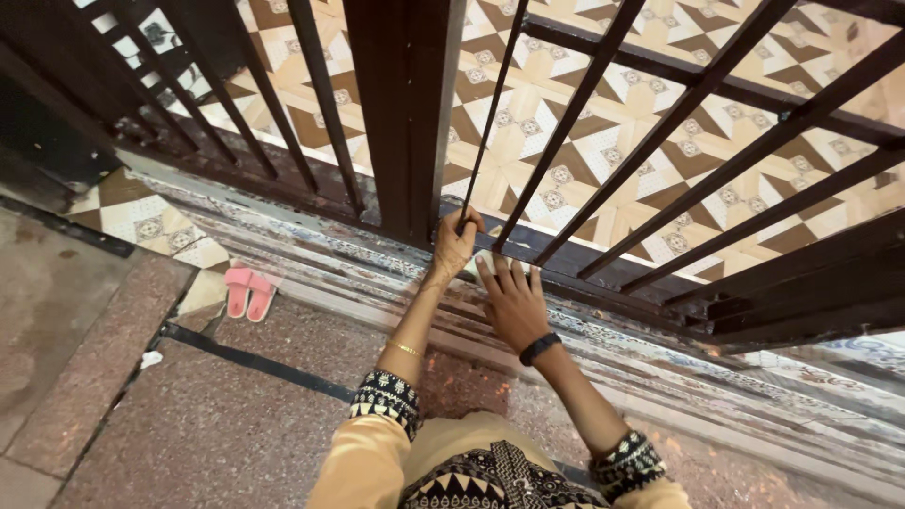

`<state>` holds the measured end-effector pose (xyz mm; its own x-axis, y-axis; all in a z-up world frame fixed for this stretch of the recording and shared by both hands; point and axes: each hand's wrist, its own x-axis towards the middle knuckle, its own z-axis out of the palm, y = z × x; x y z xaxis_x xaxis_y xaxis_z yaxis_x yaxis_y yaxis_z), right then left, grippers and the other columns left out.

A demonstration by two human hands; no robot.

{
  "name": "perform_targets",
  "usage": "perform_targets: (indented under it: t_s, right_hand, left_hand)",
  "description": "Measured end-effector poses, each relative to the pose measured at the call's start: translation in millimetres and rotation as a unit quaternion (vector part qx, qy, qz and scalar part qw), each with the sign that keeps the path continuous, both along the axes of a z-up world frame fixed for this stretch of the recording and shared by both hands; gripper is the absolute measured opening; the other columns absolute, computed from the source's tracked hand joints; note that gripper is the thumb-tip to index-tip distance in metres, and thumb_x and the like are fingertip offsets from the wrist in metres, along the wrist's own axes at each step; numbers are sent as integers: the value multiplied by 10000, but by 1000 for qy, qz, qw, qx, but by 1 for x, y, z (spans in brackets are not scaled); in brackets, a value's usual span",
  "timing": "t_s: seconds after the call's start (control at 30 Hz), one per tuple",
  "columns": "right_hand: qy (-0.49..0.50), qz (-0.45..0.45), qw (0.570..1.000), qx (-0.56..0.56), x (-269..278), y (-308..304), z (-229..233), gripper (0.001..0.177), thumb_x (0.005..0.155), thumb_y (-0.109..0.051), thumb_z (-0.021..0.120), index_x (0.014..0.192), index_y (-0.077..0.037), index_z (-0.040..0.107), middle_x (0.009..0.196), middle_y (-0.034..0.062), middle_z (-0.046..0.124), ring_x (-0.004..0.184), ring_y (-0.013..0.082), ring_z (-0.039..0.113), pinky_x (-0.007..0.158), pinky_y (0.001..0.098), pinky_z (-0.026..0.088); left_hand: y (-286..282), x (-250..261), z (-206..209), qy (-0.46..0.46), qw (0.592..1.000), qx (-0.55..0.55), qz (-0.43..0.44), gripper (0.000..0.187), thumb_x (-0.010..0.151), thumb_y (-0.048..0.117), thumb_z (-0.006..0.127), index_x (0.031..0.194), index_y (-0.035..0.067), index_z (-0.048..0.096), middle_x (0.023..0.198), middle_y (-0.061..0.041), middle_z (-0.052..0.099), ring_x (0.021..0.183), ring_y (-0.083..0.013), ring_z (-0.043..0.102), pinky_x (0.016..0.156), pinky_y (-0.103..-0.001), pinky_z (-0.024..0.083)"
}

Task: The person wipes the bars and frame of a metal gate using a white cloth, cleaning different sections of the grate and the lower frame.

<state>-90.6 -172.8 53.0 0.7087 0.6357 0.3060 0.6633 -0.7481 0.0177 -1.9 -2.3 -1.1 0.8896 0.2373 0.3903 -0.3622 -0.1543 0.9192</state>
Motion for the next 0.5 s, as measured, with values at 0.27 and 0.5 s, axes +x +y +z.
perform_targets:
  t_s: [0.27, 0.5]
  right_hand:
    - [31, 34, 999, -12, 11, 2, -9, 688, 851, -304, 706, 1475, -151, 460, 1497, 163, 456, 1368, 383, 439, 1114, 606, 335]
    - [62, 15, 990, 124, 8, -22, -10, 574, 916, -128, 597, 1483, -105, 511, 1419, 149, 551, 1261, 374, 513, 1084, 526, 408]
  left_hand:
    - [-3, 1, -3, -34, 999, -27, -20, 158, 873, 14, 466, 817, 21, 613, 743, -47, 659, 724, -144, 627, 678, -295, 515]
    - [-2, 3, -9, -28, 1000, -1, -5, 143, 863, 12, 482, 820, 15, 618, 729, -57, 639, 698, -155, 602, 650, -307, 486]
